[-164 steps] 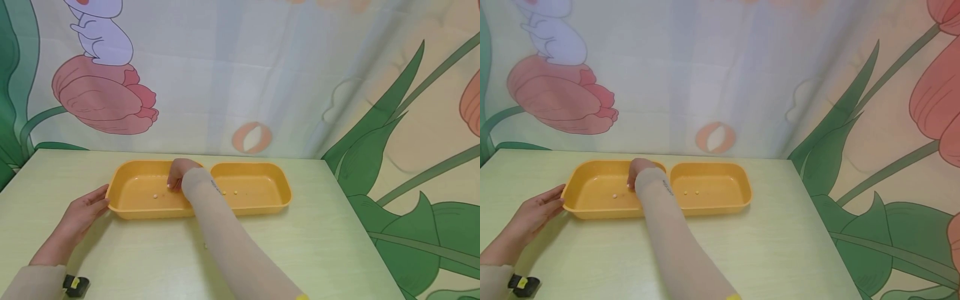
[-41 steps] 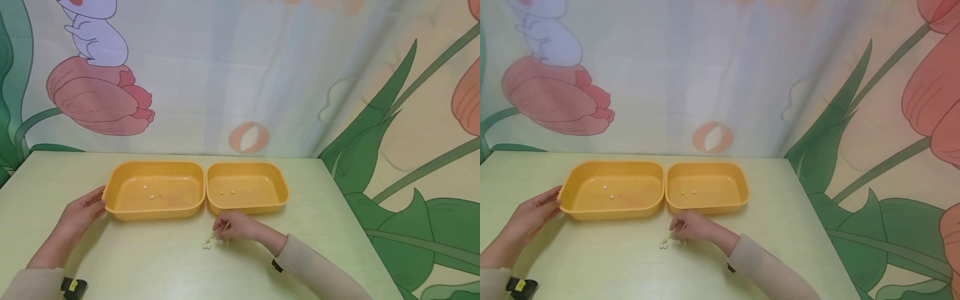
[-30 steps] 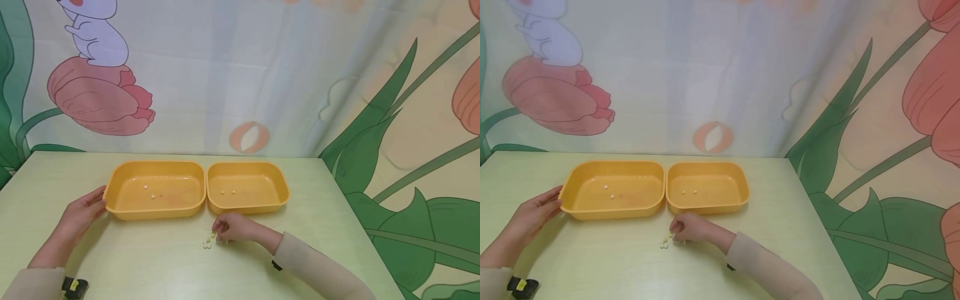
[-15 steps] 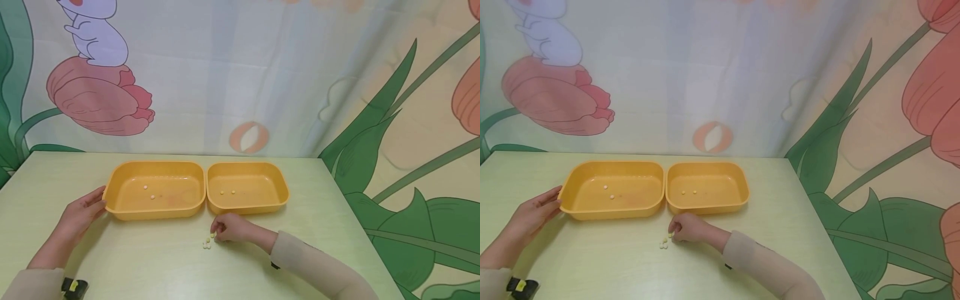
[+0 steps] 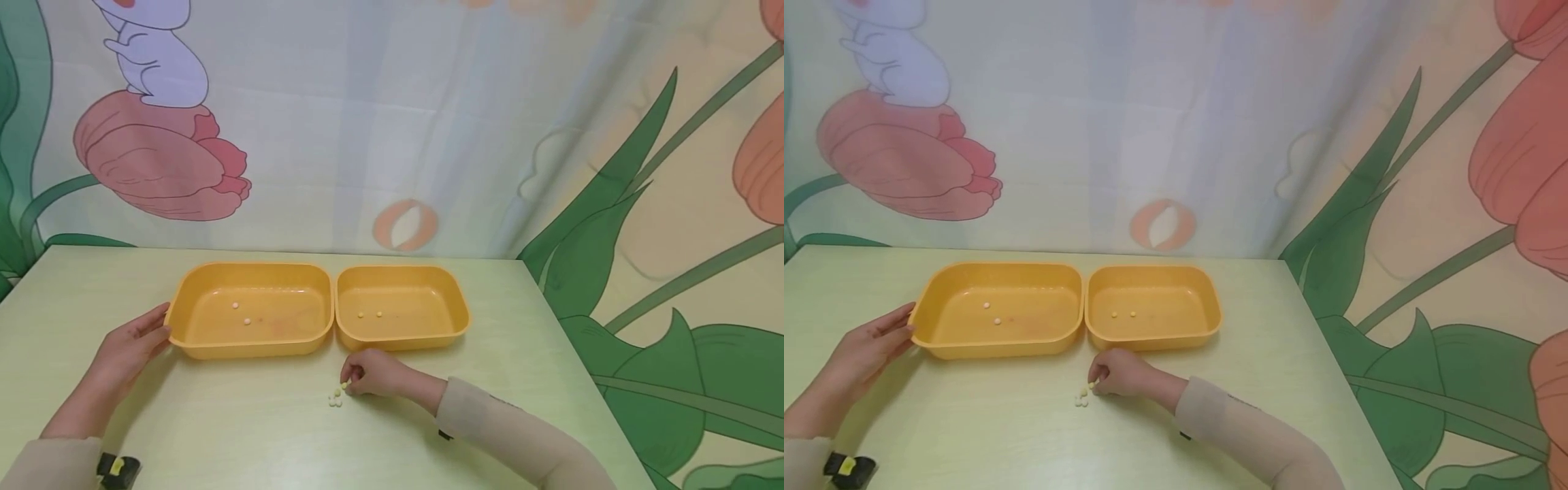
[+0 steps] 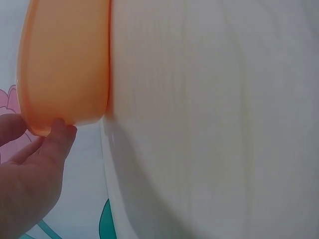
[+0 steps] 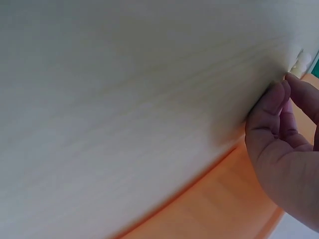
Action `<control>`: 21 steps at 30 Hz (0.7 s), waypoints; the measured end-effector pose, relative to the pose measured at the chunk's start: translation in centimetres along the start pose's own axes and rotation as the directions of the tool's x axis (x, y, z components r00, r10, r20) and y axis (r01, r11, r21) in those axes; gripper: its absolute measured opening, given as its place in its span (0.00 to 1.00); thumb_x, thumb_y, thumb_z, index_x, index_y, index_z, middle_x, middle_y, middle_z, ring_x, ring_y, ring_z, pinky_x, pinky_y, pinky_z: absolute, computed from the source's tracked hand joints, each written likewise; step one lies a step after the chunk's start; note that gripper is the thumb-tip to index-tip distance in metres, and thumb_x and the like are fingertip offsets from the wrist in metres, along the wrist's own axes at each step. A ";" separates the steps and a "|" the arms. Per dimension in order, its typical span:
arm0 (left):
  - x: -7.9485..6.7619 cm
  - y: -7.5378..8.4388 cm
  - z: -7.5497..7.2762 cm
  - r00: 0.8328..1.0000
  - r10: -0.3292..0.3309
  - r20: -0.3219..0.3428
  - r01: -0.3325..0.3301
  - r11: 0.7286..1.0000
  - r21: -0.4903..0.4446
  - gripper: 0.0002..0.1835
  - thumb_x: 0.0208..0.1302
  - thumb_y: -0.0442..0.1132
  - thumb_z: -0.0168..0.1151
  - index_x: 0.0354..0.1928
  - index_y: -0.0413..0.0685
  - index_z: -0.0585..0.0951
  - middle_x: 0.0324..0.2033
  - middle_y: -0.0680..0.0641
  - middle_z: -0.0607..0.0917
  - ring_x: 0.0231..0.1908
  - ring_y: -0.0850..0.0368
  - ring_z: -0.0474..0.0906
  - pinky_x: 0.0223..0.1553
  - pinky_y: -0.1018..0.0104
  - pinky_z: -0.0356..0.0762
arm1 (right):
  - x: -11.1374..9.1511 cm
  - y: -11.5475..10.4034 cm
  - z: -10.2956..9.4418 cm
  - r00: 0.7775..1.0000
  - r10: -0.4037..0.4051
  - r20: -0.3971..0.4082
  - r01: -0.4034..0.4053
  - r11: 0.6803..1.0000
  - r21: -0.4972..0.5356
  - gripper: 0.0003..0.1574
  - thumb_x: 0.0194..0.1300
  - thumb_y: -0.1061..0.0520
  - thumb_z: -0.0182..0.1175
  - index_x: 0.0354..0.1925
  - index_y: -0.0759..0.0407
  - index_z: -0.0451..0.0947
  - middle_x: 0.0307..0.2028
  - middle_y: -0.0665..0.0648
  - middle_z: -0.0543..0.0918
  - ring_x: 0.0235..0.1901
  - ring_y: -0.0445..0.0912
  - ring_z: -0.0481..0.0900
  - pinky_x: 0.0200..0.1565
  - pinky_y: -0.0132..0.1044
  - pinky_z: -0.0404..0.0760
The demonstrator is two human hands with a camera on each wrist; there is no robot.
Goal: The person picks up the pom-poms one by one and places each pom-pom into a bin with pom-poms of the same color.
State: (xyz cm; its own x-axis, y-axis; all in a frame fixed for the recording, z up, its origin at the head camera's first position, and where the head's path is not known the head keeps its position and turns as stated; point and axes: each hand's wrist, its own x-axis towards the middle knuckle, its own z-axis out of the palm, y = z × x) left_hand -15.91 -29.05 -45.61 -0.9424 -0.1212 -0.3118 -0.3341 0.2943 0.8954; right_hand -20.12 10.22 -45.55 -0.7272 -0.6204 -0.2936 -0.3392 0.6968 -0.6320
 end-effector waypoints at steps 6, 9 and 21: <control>0.0 -0.1 0.0 1.000 -0.006 0.002 0.006 1.000 0.003 0.34 0.83 0.45 0.41 0.81 0.45 0.43 0.80 0.34 0.47 0.79 0.40 0.54 0.48 0.88 0.80 | -0.4 0.0 -0.1 1.000 0.003 0.001 -0.003 1.000 0.020 0.04 0.62 0.66 0.69 0.36 0.59 0.84 0.27 0.46 0.77 0.29 0.37 0.71 0.33 0.23 0.70; 0.0 0.1 0.1 1.000 -0.008 -0.003 0.008 1.000 0.005 0.34 0.83 0.44 0.41 0.81 0.45 0.43 0.80 0.34 0.48 0.79 0.37 0.52 0.47 0.88 0.80 | -0.6 0.3 -0.3 1.000 -0.002 0.004 0.002 0.998 0.055 0.04 0.62 0.66 0.69 0.36 0.60 0.84 0.29 0.48 0.80 0.31 0.38 0.73 0.33 0.23 0.72; 0.0 -0.2 -0.1 1.000 0.004 -0.009 -0.004 1.000 0.004 0.34 0.83 0.45 0.42 0.81 0.45 0.44 0.79 0.34 0.48 0.76 0.56 0.66 0.47 0.88 0.80 | -2.0 0.8 -2.4 0.997 0.064 0.050 -0.075 0.968 0.240 0.04 0.66 0.64 0.66 0.40 0.63 0.84 0.33 0.57 0.89 0.30 0.39 0.81 0.36 0.29 0.86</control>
State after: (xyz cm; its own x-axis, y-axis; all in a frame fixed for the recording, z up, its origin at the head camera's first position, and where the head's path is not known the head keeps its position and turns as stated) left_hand -15.89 -29.23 -45.74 -0.9435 -0.1282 -0.3057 -0.3306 0.2986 0.8953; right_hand -20.39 12.88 -43.72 -0.7167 -0.5915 -0.3694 -0.1308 0.6344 -0.7619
